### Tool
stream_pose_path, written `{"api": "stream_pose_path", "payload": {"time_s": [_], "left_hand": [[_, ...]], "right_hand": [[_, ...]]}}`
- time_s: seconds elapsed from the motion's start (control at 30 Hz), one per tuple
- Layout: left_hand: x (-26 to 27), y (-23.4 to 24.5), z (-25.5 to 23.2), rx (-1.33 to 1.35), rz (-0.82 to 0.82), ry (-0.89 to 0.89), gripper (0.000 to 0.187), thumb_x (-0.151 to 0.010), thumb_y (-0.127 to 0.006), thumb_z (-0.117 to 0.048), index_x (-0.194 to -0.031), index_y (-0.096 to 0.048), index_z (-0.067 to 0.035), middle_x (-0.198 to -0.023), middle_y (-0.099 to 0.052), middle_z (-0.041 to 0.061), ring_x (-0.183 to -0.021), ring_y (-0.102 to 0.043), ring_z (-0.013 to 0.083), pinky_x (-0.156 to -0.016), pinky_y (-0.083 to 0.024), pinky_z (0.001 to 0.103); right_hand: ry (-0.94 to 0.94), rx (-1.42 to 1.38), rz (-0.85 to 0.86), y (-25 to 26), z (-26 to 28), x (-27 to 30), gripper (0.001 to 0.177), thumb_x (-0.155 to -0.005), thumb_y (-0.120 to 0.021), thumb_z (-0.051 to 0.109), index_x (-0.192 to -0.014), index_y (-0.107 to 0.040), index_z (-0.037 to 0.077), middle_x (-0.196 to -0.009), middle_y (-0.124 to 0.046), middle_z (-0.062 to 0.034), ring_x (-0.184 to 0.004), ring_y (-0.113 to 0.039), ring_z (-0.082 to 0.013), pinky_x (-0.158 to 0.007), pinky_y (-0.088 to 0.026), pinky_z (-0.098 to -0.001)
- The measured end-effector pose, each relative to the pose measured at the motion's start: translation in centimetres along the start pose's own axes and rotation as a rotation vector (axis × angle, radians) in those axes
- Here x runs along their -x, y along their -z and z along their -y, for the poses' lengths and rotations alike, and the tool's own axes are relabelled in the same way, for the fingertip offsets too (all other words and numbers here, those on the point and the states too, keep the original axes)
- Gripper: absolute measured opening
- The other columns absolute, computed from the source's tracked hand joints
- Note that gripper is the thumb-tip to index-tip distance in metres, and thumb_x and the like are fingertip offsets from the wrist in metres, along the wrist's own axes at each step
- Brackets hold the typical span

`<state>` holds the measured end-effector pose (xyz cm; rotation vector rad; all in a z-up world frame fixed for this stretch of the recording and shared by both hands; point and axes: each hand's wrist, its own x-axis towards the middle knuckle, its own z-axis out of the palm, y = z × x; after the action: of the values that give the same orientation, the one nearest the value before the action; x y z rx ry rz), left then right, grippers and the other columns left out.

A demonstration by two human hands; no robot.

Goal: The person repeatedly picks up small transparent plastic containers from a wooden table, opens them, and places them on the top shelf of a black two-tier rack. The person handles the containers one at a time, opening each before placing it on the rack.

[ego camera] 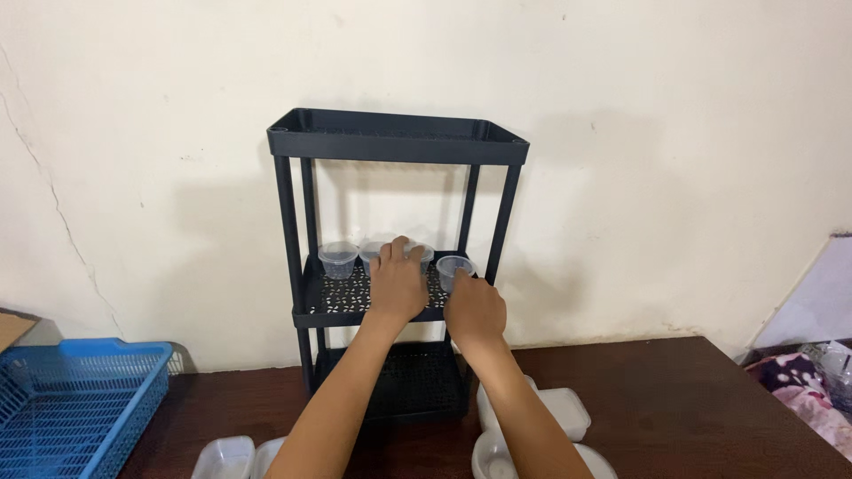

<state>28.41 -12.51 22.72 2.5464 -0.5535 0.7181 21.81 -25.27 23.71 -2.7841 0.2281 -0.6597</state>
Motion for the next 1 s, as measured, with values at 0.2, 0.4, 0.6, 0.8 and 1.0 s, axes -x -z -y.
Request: {"api": "stream_pose_path", "payload": {"time_s": [0.2,0.4,0.6,0.8,1.0], "left_hand": [[-1.6,-1.2,1.2,-0.06,0.212,0.099,0.058,-0.086,-0.073,-0.023,-0.14,-0.056,-0.011,-0.162,-0.029,0.018,-0.151,-0.022,0.04,-0.118,-0.018,0.064],[-1.7,-0.8,1.4,-0.053,0.342,0.174,0.065,-0.086,-0.072,-0.027,-0.146,-0.05,-0.013,-0.159,-0.034,0.016,-0.151,-0.024,0.0368,-0.118,-0.017,0.065],[-1.7,-0.7,1.8,-0.09,0.305,0.162,0.061,-0.088,-0.071,-0.027,-0.143,-0.052,-0.011,-0.156,-0.038,0.018,-0.151,-0.025,0.0381,-0.118,-0.015,0.066],[-1.4,-0.4,1.9,-0.07,0.288,0.17,0.065,-0.088,-0.07,-0.027,-0.148,-0.048,-0.013,-0.161,-0.031,0.018,-0.152,-0.021,0.0397,-0.118,-0.014,0.067],[-1.2,1.0,1.6,-0.033,0.38,0.243,0.069,-0.091,-0.07,-0.033,-0.152,-0.043,-0.015,-0.167,-0.021,0.017,-0.156,-0.013,0.0398,-0.117,-0.011,0.075]], "right_hand": [[0.061,0.071,0.014,-0.7,0.0,-2.3,0.01,-0.087,-0.064,0.004,-0.094,-0.071,0.001,-0.096,-0.072,-0.0201,-0.09,-0.073,-0.0368,-0.077,-0.06,-0.0462],[0.033,0.089,0.104,-0.8,0.8,-3.7,0.016,-0.083,-0.067,0.003,-0.099,-0.071,0.002,-0.104,-0.071,-0.0193,-0.098,-0.071,-0.0357,-0.082,-0.06,-0.0446],[0.033,0.129,0.153,-0.7,1.5,-4.0,0.02,-0.087,-0.064,0.004,-0.107,-0.067,0.002,-0.108,-0.072,-0.021,-0.102,-0.071,-0.0373,-0.083,-0.059,-0.0456],[0.014,0.015,0.06,-0.8,1.3,-3.7,0.027,-0.085,-0.064,0.001,-0.112,-0.061,-0.006,-0.1,-0.072,-0.027,-0.096,-0.073,-0.0412,-0.081,-0.06,-0.048],[0.084,0.04,0.037,-1.3,1.1,-3.7,0.016,-0.088,-0.06,0.002,-0.103,-0.067,-0.002,-0.099,-0.072,-0.0251,-0.097,-0.072,-0.0423,-0.084,-0.058,-0.0509]]}}
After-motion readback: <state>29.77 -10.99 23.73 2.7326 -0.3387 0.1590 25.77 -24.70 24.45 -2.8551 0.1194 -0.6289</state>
